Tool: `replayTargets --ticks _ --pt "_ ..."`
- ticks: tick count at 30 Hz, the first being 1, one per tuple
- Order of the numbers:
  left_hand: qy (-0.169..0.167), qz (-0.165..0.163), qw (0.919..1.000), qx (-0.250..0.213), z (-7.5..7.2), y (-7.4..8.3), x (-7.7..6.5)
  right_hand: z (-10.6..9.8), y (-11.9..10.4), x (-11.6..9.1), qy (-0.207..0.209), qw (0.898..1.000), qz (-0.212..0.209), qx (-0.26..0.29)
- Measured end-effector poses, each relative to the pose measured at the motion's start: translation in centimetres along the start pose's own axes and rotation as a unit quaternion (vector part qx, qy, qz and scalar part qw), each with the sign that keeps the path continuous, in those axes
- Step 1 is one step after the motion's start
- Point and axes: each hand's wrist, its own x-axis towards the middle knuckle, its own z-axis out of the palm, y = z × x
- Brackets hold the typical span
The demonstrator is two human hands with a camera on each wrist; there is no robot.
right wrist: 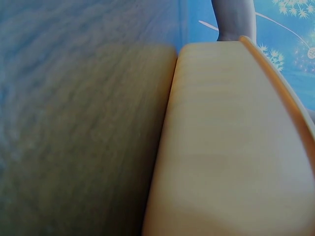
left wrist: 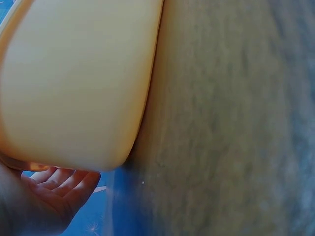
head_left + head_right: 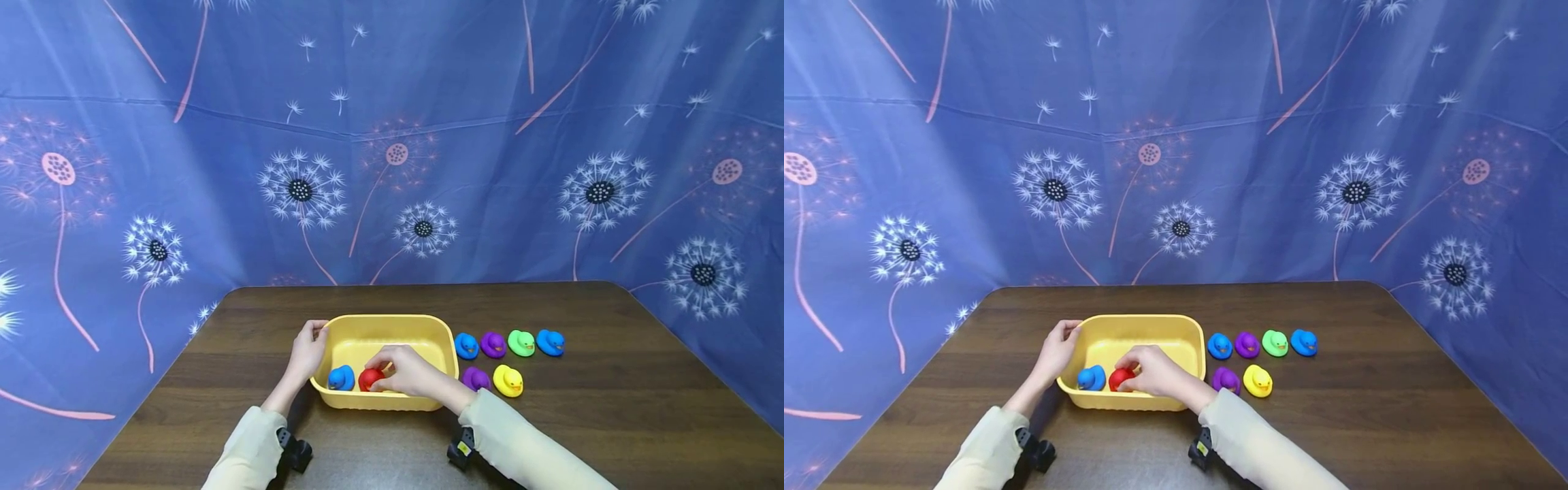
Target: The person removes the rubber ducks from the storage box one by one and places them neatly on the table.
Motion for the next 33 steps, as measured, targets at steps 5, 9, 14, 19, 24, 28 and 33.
replayTargets --ticks 5,9,14,19,24,28,33 --pt "-0.003 0.001 1.0000 -0.003 -0.01 -0.12 -0.03 0.05 -0.11 -0.01 -0.001 1.000 -0.003 -0.006" --pt "-0.004 0.000 1.0000 -0.004 -0.01 -0.17 -0.07 0.11 -0.12 -0.03 0.005 1.000 -0.012 -0.013" --pt "-0.004 0.001 1.0000 -0.002 -0.09 -0.18 -0.01 0.05 -0.04 -0.02 0.007 0.999 -0.026 -0.045" --pt "-0.003 -0.001 1.0000 -0.004 -0.07 -0.02 0.05 -0.14 -0.08 -0.01 0.000 0.999 -0.020 -0.037" --pt "0.002 0.001 1.0000 -0.002 -0.04 0.12 0.11 -0.19 -0.04 -0.02 0.000 0.999 -0.018 -0.030" --pt "0.006 0.005 1.0000 0.002 -0.01 0.10 0.17 -0.21 0.04 0.05 0.000 0.999 -0.016 -0.030" --pt "0.001 0.004 1.0000 0.001 -0.11 0.03 0.18 -0.23 -0.06 0.12 -0.004 1.000 -0.001 -0.023"
